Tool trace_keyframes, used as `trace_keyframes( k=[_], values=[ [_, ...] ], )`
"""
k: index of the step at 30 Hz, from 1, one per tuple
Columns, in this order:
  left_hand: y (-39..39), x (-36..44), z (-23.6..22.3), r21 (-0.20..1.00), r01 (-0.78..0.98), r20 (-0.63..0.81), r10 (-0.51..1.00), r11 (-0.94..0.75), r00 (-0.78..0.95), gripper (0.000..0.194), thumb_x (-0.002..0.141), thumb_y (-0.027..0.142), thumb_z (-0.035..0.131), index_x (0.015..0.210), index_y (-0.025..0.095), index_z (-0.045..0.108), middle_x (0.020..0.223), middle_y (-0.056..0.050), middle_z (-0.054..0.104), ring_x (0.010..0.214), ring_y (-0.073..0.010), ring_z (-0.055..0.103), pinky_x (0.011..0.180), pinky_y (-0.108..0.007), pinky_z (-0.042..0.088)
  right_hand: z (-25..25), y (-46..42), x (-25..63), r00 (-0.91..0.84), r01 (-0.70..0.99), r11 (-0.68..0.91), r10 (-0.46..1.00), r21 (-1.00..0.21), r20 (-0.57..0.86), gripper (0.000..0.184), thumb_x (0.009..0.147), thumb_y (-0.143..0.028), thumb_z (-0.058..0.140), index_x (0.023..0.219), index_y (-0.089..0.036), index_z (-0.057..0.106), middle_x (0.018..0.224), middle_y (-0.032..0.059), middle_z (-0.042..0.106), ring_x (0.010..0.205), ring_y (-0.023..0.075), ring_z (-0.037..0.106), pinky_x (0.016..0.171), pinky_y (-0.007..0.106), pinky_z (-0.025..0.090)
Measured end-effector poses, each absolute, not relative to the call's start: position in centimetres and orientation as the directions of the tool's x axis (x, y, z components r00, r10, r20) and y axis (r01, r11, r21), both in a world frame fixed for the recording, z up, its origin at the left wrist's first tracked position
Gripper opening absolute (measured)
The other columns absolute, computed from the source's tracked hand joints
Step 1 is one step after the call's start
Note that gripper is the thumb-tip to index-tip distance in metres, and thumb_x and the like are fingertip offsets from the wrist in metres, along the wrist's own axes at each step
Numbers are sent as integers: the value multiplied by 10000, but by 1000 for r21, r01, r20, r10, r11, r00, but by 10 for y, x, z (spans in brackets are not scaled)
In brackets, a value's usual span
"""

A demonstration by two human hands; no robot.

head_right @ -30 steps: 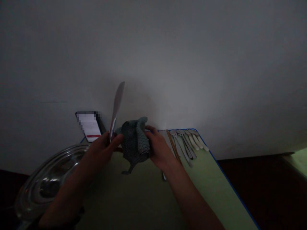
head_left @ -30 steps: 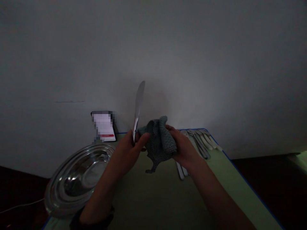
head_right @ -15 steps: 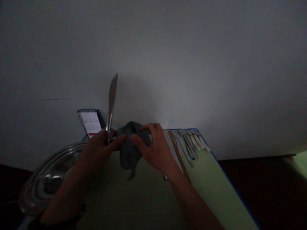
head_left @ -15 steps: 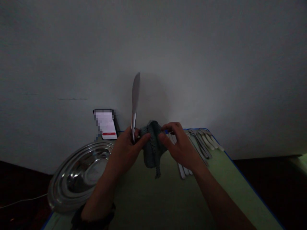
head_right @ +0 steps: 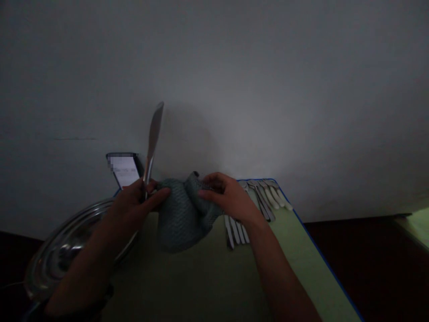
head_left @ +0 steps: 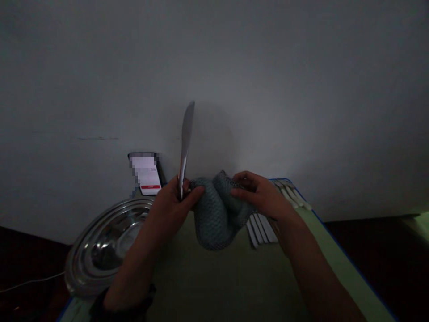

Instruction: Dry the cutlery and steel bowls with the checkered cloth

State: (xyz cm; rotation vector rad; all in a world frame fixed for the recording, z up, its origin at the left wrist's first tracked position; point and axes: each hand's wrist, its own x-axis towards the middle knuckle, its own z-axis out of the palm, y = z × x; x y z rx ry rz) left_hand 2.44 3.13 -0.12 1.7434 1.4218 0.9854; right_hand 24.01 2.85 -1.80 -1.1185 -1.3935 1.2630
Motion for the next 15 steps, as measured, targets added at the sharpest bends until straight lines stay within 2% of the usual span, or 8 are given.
trace_keyframes(
  k=[6,9,15],
  values=[
    [36,14,3,848,509,141,989,-148,52,278,694,438,611,732,207,460,618,47,488,564,-133,478,517,-262,392,-6,30,278,125,-105,37,992,-994,24,329,646,-337,741,950,-233,666,842,4,721,714,149,659,733,316,529],
    [38,10,4,831,540,158,987,-134,3,295,676,455,624,736,203,482,653,26,527,589,-147,505,523,-271,401,-2,26,295,216,-64,82,974,-995,66,309,637,-380,748,907,-242,692,823,3,726,708,165,663,731,335,541],
    [39,7,8,868,489,133,989,-84,-66,282,646,398,664,666,215,450,553,52,493,473,-121,459,440,-253,375,-8,26,310,303,-36,101,949,-994,86,322,657,-490,712,840,-225,707,788,19,715,693,170,646,679,314,521]
  ],
)
